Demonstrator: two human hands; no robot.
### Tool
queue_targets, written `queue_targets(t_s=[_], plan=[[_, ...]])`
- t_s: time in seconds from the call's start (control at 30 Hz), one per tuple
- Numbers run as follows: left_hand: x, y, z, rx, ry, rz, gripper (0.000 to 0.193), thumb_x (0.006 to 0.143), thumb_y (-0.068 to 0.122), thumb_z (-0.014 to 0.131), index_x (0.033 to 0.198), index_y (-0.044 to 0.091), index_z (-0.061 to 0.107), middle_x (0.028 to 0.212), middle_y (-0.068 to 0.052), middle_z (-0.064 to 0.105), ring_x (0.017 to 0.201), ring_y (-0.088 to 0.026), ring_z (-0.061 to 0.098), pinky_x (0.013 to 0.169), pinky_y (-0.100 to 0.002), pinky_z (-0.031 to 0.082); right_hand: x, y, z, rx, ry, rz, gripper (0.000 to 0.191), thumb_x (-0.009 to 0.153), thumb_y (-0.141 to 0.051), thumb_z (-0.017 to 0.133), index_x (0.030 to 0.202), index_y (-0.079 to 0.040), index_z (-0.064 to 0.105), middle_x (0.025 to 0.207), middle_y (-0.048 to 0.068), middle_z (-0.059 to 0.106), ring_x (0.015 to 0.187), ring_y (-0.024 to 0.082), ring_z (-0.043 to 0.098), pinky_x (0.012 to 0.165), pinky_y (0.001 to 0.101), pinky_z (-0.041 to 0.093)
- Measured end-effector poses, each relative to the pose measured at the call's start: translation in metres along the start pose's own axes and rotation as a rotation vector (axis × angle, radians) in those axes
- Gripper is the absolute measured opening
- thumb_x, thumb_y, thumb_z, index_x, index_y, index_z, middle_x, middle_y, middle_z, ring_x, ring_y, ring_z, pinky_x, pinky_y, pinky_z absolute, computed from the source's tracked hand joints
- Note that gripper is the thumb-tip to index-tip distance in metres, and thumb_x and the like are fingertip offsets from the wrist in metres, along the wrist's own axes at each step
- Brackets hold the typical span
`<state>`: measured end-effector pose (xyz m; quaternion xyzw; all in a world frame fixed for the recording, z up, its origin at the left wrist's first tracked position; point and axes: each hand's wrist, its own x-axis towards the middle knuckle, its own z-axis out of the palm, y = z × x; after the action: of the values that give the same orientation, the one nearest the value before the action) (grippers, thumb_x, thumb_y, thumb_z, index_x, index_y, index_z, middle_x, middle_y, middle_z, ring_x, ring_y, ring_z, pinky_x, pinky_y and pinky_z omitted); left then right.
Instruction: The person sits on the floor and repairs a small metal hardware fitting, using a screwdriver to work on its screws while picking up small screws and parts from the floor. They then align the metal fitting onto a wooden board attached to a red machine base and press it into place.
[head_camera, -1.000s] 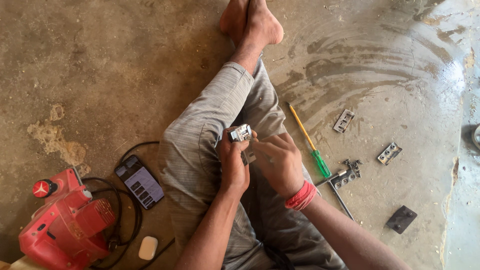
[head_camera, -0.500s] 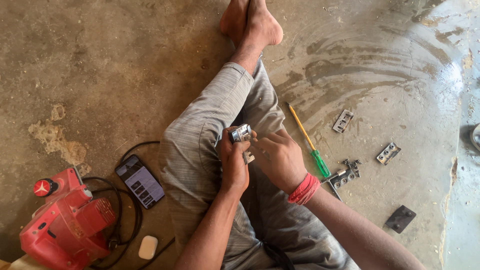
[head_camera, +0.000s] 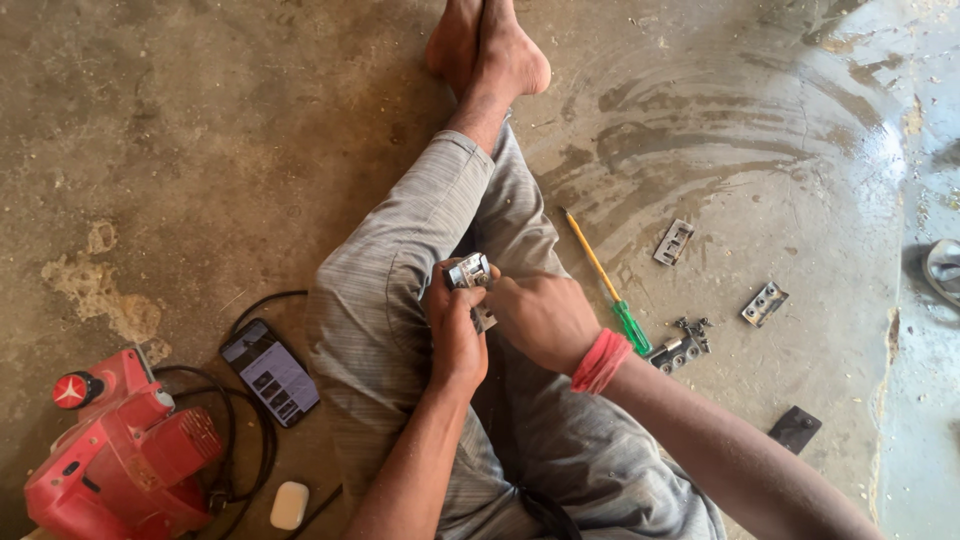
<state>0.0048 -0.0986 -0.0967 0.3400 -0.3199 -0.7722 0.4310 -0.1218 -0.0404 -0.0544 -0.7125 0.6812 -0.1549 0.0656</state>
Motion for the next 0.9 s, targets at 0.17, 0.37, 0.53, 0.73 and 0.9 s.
queue_targets(t_s=[0.17, 0.37, 0.53, 0.73, 0.9], plan=[[0.004, 0.004, -0.004, -0.221, -0.023, -0.039, 0.029, 0.082, 0.002, 0.053, 0.111, 0.005, 0.056, 0.101, -0.011, 0.067, 0.088, -0.020, 0.065, 0.081, -0.038, 0.057, -0.029, 0.064, 0.034, 0.083, 0.168, 0.465, 0.029, 0.100, -0.040, 0.068, 0.086, -0.014, 0.067, 0.078, 0.010, 0.068, 0.072, 0.032, 0.067, 0.065, 0.0450, 0.052], [0.005, 0.007, -0.005, -0.174, 0.000, -0.060, 0.029, 0.082, -0.001, 0.054, 0.110, 0.006, 0.057, 0.101, -0.010, 0.066, 0.089, -0.021, 0.068, 0.081, -0.042, 0.060, -0.095, 0.148, 0.083, -0.098, -0.286, 0.746, 0.044, 0.077, -0.034, 0.079, 0.106, -0.005, 0.065, 0.100, 0.021, 0.068, 0.094, 0.040, 0.069, 0.076, 0.0493, 0.056], [0.007, 0.008, -0.004, -0.148, 0.005, -0.023, 0.029, 0.083, -0.006, 0.051, 0.109, 0.005, 0.055, 0.100, -0.010, 0.065, 0.080, -0.018, 0.065, 0.075, -0.039, 0.058, -0.123, 0.153, 0.089, 0.106, -0.021, 0.745, 0.028, 0.091, -0.020, 0.067, 0.118, -0.014, 0.072, 0.103, 0.018, 0.074, 0.094, 0.040, 0.071, 0.081, 0.0486, 0.056], [0.013, 0.020, -0.009, -0.079, 0.013, 0.144, 0.030, 0.083, -0.012, 0.048, 0.108, 0.004, 0.053, 0.099, -0.012, 0.064, 0.078, -0.018, 0.062, 0.073, -0.038, 0.056, -0.121, 0.094, -0.042, 0.428, 0.157, 0.465, 0.035, 0.090, -0.005, 0.068, 0.125, -0.009, 0.069, 0.102, 0.011, 0.078, 0.082, 0.017, 0.075, 0.068, 0.0315, 0.058], [0.013, 0.028, -0.010, -0.084, 0.024, 0.201, 0.033, 0.080, -0.012, 0.043, 0.108, 0.004, 0.051, 0.098, -0.011, 0.062, 0.077, -0.017, 0.060, 0.074, -0.037, 0.055, -0.124, 0.033, -0.138, 0.329, 0.164, 0.246, 0.029, 0.084, -0.002, 0.073, 0.112, -0.006, 0.075, 0.093, 0.008, 0.078, 0.072, 0.016, 0.074, 0.062, 0.0262, 0.057]])
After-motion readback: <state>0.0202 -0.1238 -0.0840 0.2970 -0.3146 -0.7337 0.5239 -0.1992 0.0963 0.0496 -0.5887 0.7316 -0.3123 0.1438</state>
